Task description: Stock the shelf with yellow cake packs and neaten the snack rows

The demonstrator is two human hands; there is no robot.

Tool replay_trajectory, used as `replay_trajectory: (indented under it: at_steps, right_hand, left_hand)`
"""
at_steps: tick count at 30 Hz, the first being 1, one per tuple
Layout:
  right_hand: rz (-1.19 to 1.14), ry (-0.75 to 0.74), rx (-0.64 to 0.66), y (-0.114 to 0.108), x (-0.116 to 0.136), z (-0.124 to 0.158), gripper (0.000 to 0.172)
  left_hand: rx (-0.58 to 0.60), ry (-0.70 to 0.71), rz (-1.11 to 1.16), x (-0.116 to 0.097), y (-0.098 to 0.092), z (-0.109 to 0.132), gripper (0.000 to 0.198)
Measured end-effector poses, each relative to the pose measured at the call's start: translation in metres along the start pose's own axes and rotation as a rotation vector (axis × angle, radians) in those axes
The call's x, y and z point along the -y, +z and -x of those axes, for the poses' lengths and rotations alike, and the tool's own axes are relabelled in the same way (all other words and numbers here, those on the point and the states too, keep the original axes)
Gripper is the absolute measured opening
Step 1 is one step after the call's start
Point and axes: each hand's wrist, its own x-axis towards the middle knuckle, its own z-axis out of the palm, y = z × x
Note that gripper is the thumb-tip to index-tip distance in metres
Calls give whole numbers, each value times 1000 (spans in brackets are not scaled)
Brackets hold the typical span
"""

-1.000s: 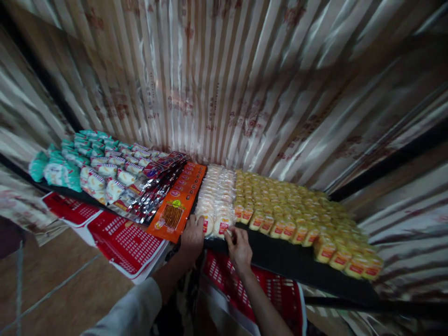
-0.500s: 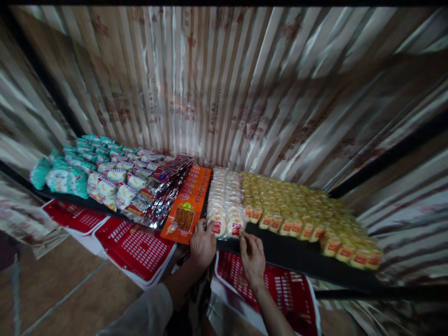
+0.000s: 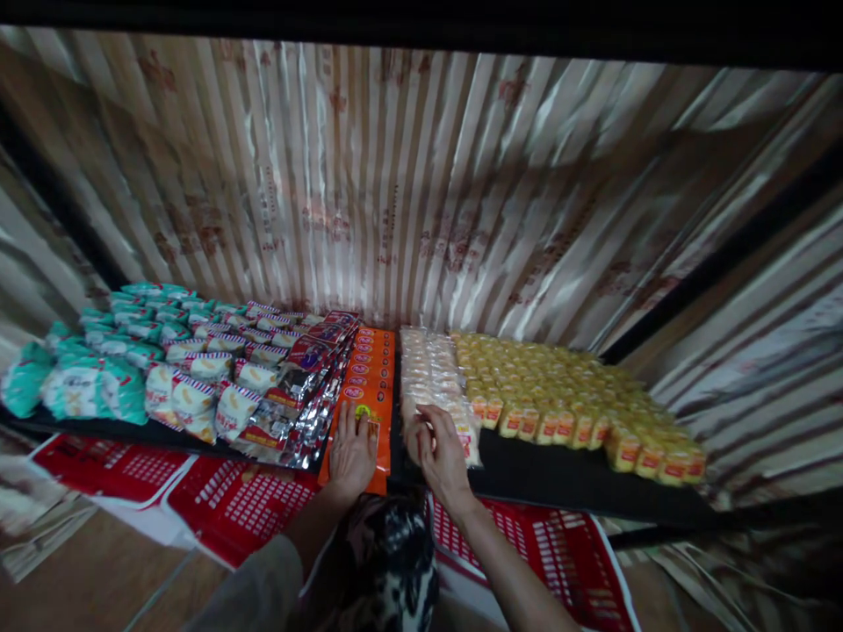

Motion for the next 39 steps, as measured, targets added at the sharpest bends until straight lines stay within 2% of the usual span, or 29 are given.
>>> replay_trajectory:
  at_steps: [4, 7, 10, 13, 17, 22, 26, 33, 39]
  right_hand:
    - [19, -30, 93, 58, 0, -26, 41]
    - [153, 22, 217, 97, -6, -45, 52]
    - [305, 85, 427, 124, -13, -64, 64]
    - [405, 153, 588, 140, -17, -83, 66]
    - [481, 228, 657, 157, -18, -107, 60]
    - [557, 227, 646, 174, -23, -126, 57]
    - [575, 232, 634, 181, -29, -129, 57]
    - [603, 274, 657, 181, -30, -129, 56]
    - [613, 246, 622, 186, -40, -127, 55]
  left_hand:
    - [19, 13, -20, 6, 15, -3, 47]
    - [-9, 33, -44, 10, 23, -4, 47]
    - [-67, 65, -53, 11, 26, -5, 45]
    - [-113, 47, -60, 9, 24, -6, 41]
    - [-115, 79, -91, 5, 21, -7, 39]
    - [-112, 68, -108, 5, 20, -8, 41]
    - [-72, 54, -102, 5, 23, -7, 41]
    - [-61, 4, -70, 3, 33, -5, 46]
    - [-106, 36, -76, 1, 28, -8, 41]
